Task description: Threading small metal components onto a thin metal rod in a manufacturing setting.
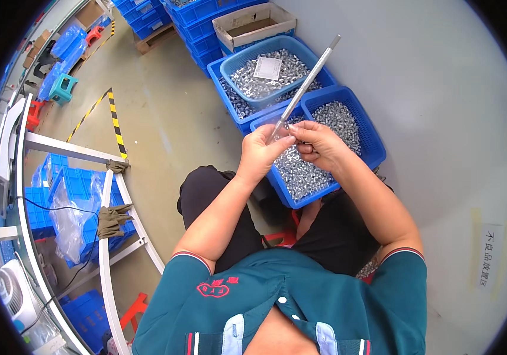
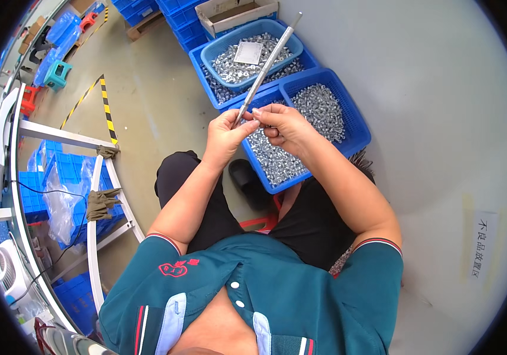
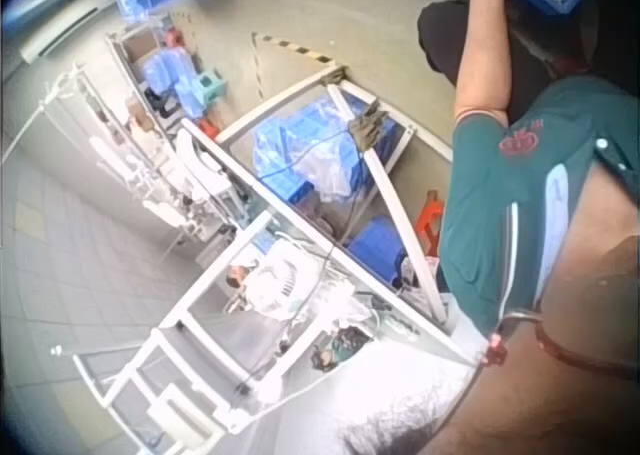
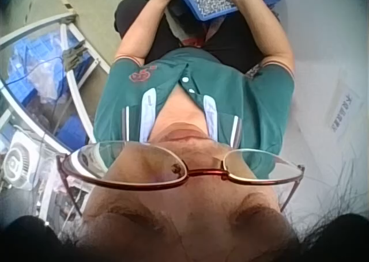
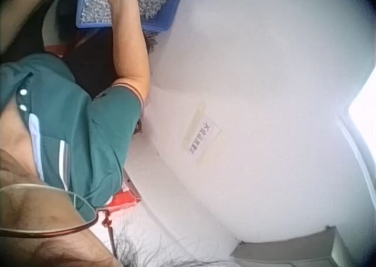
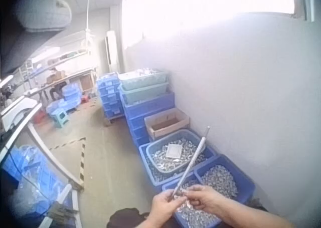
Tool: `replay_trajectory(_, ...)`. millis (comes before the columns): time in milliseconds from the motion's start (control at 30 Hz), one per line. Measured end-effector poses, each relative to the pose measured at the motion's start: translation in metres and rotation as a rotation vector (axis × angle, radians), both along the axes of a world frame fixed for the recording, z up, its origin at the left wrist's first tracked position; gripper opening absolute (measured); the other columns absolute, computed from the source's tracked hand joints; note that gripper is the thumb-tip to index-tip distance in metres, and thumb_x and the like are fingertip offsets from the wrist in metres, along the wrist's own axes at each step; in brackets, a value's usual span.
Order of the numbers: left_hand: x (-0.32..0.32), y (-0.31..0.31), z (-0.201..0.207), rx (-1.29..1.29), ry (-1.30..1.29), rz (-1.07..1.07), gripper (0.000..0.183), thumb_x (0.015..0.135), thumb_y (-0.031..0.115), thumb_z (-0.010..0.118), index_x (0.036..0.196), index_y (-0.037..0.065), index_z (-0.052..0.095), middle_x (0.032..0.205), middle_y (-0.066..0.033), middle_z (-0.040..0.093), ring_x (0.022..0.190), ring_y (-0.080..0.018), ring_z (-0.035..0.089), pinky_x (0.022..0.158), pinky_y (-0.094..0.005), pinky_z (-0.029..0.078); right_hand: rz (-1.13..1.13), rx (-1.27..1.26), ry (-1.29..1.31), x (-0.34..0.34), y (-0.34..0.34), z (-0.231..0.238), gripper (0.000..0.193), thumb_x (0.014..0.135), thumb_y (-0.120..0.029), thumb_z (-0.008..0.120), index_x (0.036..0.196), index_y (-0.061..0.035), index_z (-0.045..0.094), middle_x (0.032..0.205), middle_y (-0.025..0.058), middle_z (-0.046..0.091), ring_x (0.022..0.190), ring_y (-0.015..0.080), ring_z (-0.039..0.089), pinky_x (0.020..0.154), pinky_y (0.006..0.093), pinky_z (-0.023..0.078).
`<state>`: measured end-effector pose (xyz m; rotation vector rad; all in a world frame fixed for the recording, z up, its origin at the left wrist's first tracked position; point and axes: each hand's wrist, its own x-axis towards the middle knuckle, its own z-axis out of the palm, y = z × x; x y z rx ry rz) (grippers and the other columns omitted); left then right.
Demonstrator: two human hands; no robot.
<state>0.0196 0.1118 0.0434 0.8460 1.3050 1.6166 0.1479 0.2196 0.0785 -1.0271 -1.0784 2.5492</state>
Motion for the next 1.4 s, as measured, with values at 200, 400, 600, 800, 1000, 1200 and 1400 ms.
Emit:
replay_trajectory(200,-0.001,-0.004,-0.005,0.014,-0.046,-0.02,0.024,0.079,0.014,0.067,0.096,-0.003,0.063,0.085,-0.0025,0.064,0.076,-0.0049,0.056,0.068,-0.0187,0.043,0.035,0.022,0.03,-0.002,-0.001,-0.003,0.018,0.088,-0.02,0.057,0.091,-0.0024,0.055,0.072,0.0006,0.051,0.05,0.0022,0.039,0.038,0.0138,0.024)
replay_trajectory(400,-0.004,-0.008,0.002,0.039,-0.104,-0.049,0.025,0.081,0.013,0.065,0.099,-0.004,0.062,0.088,-0.004,0.065,0.078,-0.0052,0.057,0.069,-0.0187,0.043,0.059,-0.059,0.066,-0.002,-0.002,0.001,0.022,0.089,-0.023,0.056,0.095,-0.0016,0.056,0.073,0.0003,0.051,0.048,0.0024,0.037,0.038,0.0146,0.025)
replay_trajectory(600,-0.013,-0.013,0.008,-0.027,-0.098,-0.059,0.017,0.081,0.017,0.064,0.089,0.002,0.061,0.072,0.0024,0.056,0.06,-0.0034,0.046,0.054,-0.0179,0.035,0.212,0.174,0.15,-0.001,-0.005,0.005,0.025,0.077,-0.007,0.063,0.1,0.0002,0.056,0.068,-0.0035,0.047,0.049,0.0014,0.034,0.041,0.0167,0.022)
replay_trajectory(800,-0.018,-0.019,0.015,-0.208,-0.222,-0.148,0.016,0.085,0.023,0.058,0.076,0.011,0.056,0.053,0.0085,0.035,0.042,-0.0019,0.025,0.039,-0.0197,0.017,0.204,0.575,-0.027,-0.008,-0.016,0.009,0.023,0.078,-0.02,0.068,0.093,-0.0047,0.059,0.069,-0.0027,0.053,0.051,0.0016,0.041,0.042,0.0165,0.029)
replay_trajectory(1000,-0.022,-0.026,0.008,-0.166,-0.093,-0.184,0.03,0.09,0.032,0.051,0.085,0.003,0.059,0.051,0.0082,0.032,0.042,-0.0021,0.024,0.039,-0.0196,0.017,0.043,0.151,0.108,-0.003,-0.002,0.006,0.012,0.08,-0.007,0.064,0.09,-0.0044,0.057,0.061,-0.0051,0.045,0.044,0.0029,0.034,0.038,0.017,0.023)
replay_trajectory(1200,-0.036,-0.046,0.002,-0.18,0.036,-0.209,0.034,0.091,0.034,0.049,0.084,0.003,0.062,0.056,0.0054,0.04,0.051,-0.0042,0.033,0.047,-0.0208,0.026,-0.284,0.214,0.3,0.028,0.046,0.035,0.015,0.081,-0.012,0.063,0.092,-0.006,0.055,0.064,-0.004,0.044,0.046,0.0025,0.033,0.039,0.0158,0.023)
replay_trajectory(1400,-0.043,-0.062,-0.009,-0.193,0.185,-0.182,0.026,0.09,0.026,0.054,0.082,0.003,0.064,0.068,0.0047,0.052,0.063,-0.004,0.043,0.057,-0.0201,0.035,-0.257,0.199,0.372,0.041,0.057,0.041,0.011,0.082,-0.011,0.062,0.09,-0.0063,0.056,0.065,-0.0033,0.044,0.047,0.0025,0.033,0.038,0.0153,0.024)
